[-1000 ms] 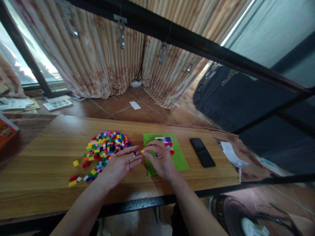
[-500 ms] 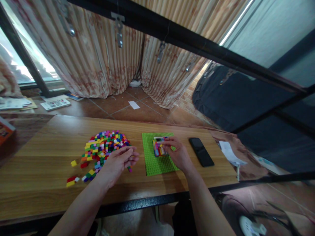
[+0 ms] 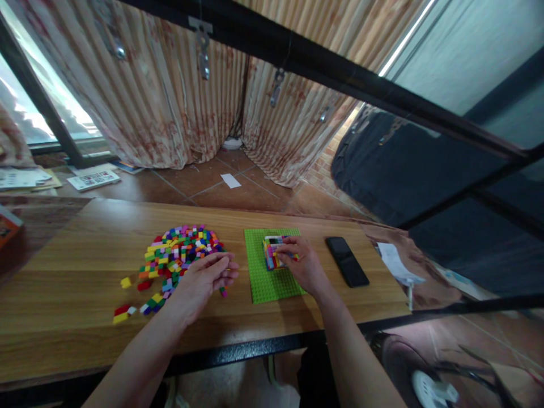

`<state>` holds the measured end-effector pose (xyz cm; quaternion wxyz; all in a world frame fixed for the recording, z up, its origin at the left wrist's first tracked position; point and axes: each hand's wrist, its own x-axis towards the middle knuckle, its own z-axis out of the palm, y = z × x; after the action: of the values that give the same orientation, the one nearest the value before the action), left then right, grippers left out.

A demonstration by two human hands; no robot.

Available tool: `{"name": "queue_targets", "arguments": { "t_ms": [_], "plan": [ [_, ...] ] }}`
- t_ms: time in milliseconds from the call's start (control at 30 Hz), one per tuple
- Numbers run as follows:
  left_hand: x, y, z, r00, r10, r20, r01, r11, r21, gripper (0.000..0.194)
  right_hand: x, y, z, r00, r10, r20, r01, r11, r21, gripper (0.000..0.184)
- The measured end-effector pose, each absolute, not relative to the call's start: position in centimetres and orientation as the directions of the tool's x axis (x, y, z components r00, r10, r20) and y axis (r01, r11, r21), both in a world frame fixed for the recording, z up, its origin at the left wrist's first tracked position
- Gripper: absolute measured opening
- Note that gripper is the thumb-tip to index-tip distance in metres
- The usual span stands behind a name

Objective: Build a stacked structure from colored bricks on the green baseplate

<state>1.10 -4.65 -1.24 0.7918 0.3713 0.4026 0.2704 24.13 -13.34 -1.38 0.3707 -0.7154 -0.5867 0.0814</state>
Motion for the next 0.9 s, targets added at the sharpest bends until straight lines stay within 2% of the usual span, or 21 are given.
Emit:
{"name": "queue_targets", "arguments": {
  "t_ms": [233, 533, 900],
  "plan": [
    [1.1, -4.8, -1.4, 0.527, 0.729, -0.437, -0.123, 0.575, 0.809, 0.015, 23.7, -12.7, -2.2, 0.406, 0.849, 0.337, 0.732, -0.082, -0.676, 0.009],
    [1.2, -4.8, -1.3, 0.52, 0.728, -0.448, -0.11, 0.577, 0.809, 0.015, 23.6, -12.7, -1.9, 0.464, 0.828, 0.313, 0.68, -0.108, -0.725, 0.006],
    [1.1, -4.8, -1.5, 0.515, 0.728, -0.452, -0.085, 0.568, 0.819, 0.017, 23.4, -12.2, -2.5, 0.519, 0.801, 0.299, 0.694, -0.19, -0.695, 0.003]
  ]
}}
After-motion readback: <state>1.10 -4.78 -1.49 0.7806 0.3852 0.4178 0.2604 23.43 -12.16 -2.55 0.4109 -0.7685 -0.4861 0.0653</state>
